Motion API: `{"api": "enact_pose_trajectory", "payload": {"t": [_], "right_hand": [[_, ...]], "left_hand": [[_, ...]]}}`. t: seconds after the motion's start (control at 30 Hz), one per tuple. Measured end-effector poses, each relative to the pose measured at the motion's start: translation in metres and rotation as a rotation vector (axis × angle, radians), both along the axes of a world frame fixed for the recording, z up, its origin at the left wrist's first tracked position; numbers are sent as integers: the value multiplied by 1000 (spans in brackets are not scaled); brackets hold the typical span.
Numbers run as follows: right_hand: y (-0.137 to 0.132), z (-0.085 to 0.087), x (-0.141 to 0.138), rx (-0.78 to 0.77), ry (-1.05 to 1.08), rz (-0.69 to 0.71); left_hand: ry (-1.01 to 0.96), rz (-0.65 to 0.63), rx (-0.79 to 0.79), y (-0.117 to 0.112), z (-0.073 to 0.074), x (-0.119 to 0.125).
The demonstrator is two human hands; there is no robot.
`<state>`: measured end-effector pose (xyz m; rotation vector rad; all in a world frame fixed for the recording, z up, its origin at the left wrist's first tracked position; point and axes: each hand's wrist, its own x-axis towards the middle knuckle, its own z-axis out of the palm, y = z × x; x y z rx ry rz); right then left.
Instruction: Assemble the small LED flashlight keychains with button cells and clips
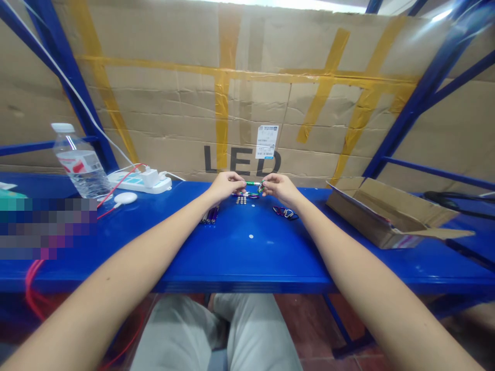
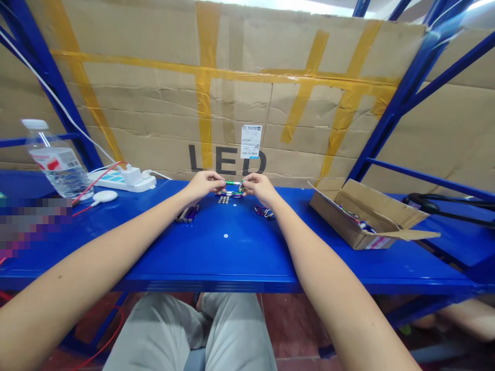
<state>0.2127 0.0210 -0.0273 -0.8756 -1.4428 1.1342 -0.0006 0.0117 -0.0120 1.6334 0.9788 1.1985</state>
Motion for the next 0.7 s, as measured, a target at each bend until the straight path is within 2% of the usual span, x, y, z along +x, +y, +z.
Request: {"api": "enact_pose_trajectory", "payload": {"t": [0.13,0.3,0.5,0.7], "right_hand": [[-2,3,-1,-52,45,-37],[-12,10,-6,-110,108,12],[-11,10,-6,-37,61,53],[3,1,1,7,-54,-102]], "left_hand": [[0,-3,-2,-1,1,1],[-24,-1,32,-3,0,2],[-56,3,86,-2,-1,3],[45,27,107,10,-3,-6]]}}
